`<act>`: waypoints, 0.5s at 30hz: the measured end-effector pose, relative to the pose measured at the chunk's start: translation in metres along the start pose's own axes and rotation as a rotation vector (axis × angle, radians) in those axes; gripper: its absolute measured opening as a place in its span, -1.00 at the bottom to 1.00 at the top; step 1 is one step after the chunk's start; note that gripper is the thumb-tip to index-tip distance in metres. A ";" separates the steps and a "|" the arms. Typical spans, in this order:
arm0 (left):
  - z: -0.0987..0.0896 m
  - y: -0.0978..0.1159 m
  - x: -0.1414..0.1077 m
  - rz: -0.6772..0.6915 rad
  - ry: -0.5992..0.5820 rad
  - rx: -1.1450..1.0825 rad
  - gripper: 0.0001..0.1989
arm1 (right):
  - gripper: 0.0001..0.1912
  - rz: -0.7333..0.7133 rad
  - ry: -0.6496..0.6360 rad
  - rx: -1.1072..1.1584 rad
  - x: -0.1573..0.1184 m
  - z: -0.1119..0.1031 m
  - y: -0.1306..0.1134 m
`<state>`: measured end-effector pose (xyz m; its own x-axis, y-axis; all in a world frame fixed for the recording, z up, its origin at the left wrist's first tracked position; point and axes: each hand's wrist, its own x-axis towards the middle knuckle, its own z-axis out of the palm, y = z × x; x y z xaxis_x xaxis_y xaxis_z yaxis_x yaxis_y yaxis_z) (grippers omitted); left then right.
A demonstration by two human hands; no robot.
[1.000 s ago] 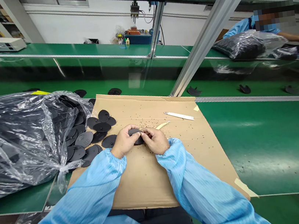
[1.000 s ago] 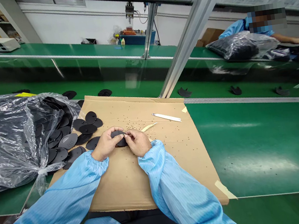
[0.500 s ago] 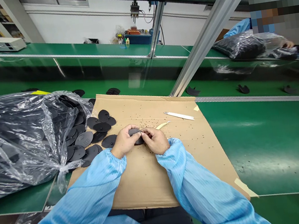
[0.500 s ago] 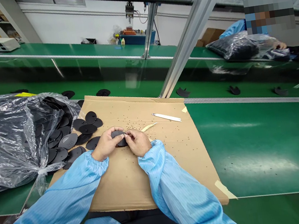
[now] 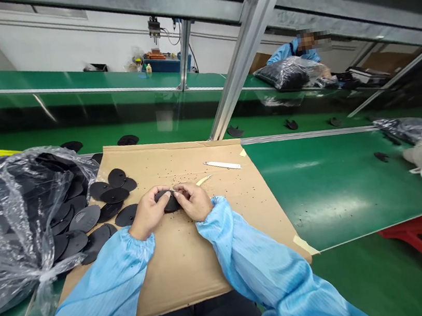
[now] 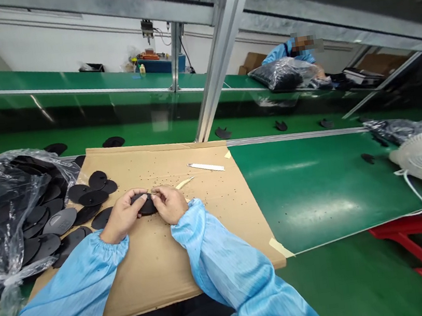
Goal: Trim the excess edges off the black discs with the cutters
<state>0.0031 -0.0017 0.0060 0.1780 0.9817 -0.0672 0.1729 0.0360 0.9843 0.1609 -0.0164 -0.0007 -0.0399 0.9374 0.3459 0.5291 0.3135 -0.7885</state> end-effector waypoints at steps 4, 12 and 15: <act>0.002 -0.002 -0.001 0.022 -0.027 -0.025 -0.60 | -0.71 0.073 0.201 0.067 0.018 -0.028 0.008; 0.007 -0.010 0.000 0.015 -0.057 0.009 -0.68 | -0.71 0.257 0.268 -0.619 0.104 -0.163 0.080; 0.013 -0.009 -0.001 0.032 -0.065 0.012 -0.72 | -0.58 0.439 0.240 -0.778 0.133 -0.195 0.116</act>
<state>0.0135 -0.0059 -0.0053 0.2462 0.9681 -0.0463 0.1779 0.0018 0.9841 0.3820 0.1152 0.0532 0.4297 0.8642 0.2617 0.8790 -0.3340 -0.3403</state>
